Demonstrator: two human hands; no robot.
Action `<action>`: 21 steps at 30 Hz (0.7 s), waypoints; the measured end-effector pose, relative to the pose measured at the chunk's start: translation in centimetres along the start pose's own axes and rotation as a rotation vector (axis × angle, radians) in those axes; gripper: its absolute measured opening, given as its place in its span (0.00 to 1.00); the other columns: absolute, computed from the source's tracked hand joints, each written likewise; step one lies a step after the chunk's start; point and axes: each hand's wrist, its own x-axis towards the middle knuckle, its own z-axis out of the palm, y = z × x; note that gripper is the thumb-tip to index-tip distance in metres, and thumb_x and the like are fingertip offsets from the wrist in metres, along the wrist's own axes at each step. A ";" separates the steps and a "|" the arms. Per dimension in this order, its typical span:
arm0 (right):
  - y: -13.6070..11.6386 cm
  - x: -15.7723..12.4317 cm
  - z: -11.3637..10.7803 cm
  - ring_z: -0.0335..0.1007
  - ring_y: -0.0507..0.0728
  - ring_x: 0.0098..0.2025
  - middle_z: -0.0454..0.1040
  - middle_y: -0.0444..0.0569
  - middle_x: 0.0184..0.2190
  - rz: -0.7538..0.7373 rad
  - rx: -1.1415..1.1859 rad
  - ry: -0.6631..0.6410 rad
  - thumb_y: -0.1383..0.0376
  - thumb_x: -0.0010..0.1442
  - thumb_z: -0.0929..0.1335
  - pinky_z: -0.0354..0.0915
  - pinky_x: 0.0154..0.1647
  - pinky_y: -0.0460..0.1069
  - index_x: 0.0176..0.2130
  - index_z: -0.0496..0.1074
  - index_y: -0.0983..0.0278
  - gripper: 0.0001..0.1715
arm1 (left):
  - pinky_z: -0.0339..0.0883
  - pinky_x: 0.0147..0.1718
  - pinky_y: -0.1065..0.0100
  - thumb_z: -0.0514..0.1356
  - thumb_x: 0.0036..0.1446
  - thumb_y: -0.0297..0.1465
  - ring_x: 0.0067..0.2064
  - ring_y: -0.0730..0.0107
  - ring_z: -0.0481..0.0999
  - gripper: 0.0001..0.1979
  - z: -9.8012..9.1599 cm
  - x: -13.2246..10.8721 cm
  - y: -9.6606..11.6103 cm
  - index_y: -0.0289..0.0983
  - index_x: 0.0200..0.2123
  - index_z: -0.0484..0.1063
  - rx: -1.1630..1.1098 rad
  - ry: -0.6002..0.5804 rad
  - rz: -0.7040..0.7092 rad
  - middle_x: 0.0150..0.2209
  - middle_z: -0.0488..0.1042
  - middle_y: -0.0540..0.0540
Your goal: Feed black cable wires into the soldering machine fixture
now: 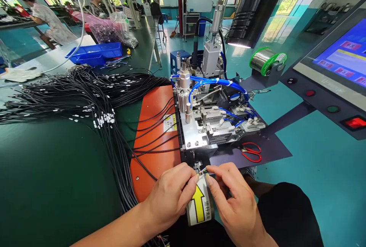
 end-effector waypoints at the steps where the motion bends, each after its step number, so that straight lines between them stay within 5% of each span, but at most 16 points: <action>1: 0.0 0.0 0.0 0.69 0.53 0.32 0.67 0.48 0.36 -0.006 -0.002 0.001 0.68 0.68 0.63 0.67 0.32 0.46 0.49 0.72 0.62 0.12 | 0.61 0.30 0.70 0.49 0.69 0.31 0.31 0.70 0.67 0.14 0.0 0.0 0.0 0.36 0.32 0.69 0.000 -0.001 -0.002 0.29 0.69 0.48; 14: 0.0 -0.5 0.2 0.73 0.56 0.36 0.69 0.53 0.39 -0.141 -0.170 0.003 0.69 0.68 0.62 0.72 0.39 0.50 0.54 0.70 0.62 0.17 | 0.59 0.28 0.71 0.52 0.68 0.31 0.29 0.71 0.66 0.13 0.2 -0.2 -0.3 0.37 0.30 0.68 0.039 0.000 0.037 0.28 0.68 0.49; 21: -0.1 -0.2 0.5 0.71 0.56 0.37 0.68 0.52 0.39 -0.075 -0.150 -0.052 0.67 0.70 0.61 0.70 0.38 0.50 0.54 0.69 0.63 0.16 | 0.59 0.28 0.71 0.51 0.69 0.31 0.29 0.71 0.65 0.14 0.1 -0.1 -0.2 0.36 0.30 0.68 0.023 -0.007 0.039 0.27 0.67 0.49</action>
